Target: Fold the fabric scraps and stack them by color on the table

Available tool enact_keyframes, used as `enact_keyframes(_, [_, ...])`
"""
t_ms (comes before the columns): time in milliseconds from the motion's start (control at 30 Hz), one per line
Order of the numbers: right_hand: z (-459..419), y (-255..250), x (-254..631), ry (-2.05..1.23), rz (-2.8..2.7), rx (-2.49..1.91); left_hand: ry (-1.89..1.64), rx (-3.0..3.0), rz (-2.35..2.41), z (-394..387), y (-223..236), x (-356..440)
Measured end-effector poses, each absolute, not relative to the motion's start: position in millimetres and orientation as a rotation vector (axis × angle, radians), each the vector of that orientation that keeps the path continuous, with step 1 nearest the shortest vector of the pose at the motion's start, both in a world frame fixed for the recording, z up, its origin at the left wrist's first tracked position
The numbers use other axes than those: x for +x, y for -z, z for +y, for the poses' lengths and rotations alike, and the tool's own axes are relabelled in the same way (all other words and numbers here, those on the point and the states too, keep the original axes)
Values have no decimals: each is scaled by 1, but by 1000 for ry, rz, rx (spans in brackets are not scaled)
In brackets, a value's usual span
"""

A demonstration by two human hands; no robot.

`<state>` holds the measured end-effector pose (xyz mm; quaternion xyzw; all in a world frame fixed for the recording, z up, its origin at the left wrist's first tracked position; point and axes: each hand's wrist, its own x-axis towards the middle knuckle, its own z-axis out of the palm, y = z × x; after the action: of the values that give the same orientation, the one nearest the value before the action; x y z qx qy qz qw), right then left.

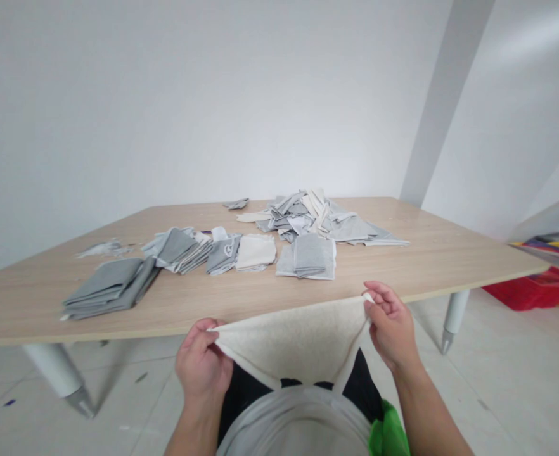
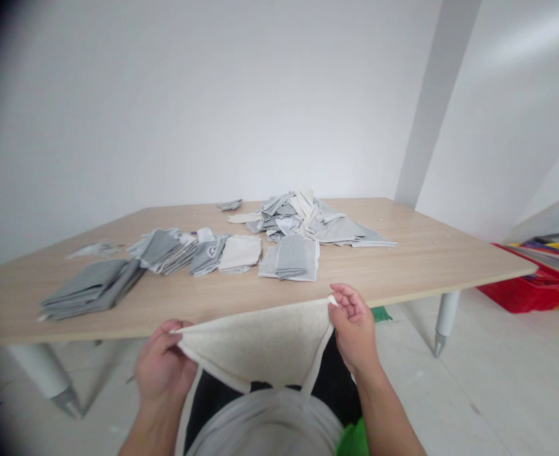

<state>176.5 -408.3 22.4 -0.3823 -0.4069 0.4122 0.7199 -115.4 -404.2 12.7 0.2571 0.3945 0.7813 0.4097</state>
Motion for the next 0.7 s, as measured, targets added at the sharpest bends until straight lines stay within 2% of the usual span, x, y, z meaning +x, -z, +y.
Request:
enact_keyframes(167, [-410,-19,183,-1032,-946,-945,-1965,661,983,-403,-12,-119])
enact_keyframes(367, [-411,-22,181,-1041,-914,-847,-2004,757,997,-402,-8,-123])
enact_keyframes(700, [-412,-16,185,-742,-922,-834,-2115,688,1042,-400,-12,-127])
